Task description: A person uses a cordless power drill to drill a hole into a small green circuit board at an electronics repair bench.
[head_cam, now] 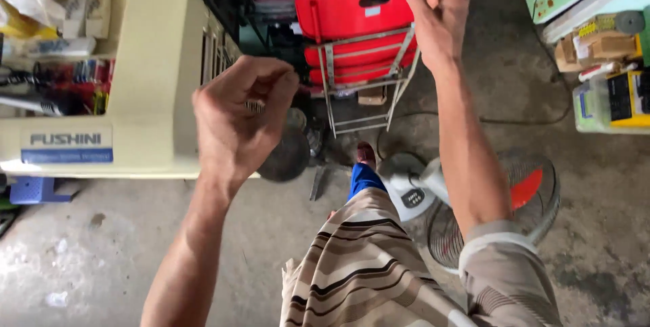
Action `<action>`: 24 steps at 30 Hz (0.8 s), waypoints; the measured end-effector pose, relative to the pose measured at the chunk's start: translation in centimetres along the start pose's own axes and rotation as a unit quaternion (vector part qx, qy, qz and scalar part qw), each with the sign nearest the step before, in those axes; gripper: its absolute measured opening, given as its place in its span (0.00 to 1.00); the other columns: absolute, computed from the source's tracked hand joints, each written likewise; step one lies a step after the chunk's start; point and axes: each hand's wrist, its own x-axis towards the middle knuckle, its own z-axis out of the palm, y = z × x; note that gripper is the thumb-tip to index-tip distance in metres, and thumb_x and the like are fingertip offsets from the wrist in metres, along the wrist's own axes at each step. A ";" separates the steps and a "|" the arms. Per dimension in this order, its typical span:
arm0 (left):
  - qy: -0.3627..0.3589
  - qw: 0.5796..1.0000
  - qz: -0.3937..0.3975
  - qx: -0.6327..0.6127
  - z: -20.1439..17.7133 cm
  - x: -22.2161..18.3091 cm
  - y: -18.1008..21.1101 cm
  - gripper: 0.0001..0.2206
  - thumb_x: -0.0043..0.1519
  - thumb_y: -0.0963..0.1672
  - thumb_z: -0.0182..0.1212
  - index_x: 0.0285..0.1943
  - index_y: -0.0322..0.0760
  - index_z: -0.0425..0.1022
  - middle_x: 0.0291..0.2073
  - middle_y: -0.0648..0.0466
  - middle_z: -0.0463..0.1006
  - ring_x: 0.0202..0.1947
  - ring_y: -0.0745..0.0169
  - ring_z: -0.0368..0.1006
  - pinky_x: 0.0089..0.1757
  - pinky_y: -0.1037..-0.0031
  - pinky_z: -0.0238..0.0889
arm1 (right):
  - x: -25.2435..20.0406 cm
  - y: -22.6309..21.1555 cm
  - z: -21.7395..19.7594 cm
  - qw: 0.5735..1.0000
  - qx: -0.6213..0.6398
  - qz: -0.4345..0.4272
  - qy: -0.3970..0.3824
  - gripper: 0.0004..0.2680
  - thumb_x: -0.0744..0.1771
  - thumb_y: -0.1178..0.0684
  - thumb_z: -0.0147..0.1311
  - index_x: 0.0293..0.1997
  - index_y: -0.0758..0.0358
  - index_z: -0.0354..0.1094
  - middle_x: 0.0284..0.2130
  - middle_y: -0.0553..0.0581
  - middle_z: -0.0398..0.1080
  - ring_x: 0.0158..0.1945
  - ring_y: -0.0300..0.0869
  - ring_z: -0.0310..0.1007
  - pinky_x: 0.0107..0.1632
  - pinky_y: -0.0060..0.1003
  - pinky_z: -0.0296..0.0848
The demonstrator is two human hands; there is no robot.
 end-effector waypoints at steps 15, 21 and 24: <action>-0.043 0.987 0.061 0.141 5.9 25.4 -10.8 0.03 0.63 0.37 0.58 0.40 0.36 0.76 0.29 0.55 0.80 0.27 0.62 0.75 0.31 0.72 0.67 | 24.5 34.7 2.6 0.993 -0.061 0.014 0.101 0.19 0.71 0.56 0.64 0.67 0.50 0.57 0.53 0.53 0.65 0.60 0.40 0.67 0.51 0.33 0.68; -0.002 0.998 0.049 -0.030 14.0 39.1 -15.7 0.07 0.67 0.41 0.49 0.43 0.33 0.72 0.26 0.55 0.67 0.26 0.65 0.56 0.29 0.71 0.51 | 29.9 33.9 6.4 0.906 -0.295 0.052 0.298 0.18 0.62 0.30 0.61 0.27 0.55 0.73 0.18 0.48 0.78 0.22 0.43 0.78 0.28 0.37 0.73; 0.051 0.990 0.037 -0.128 17.4 44.1 -17.6 0.08 0.66 0.43 0.45 0.32 0.40 0.60 0.24 0.57 0.57 0.29 0.66 0.49 0.33 0.70 0.47 | 30.0 33.5 5.3 0.887 -0.337 0.032 0.313 0.13 0.61 0.35 0.66 0.36 0.51 0.80 0.32 0.50 0.82 0.38 0.47 0.83 0.42 0.40 0.78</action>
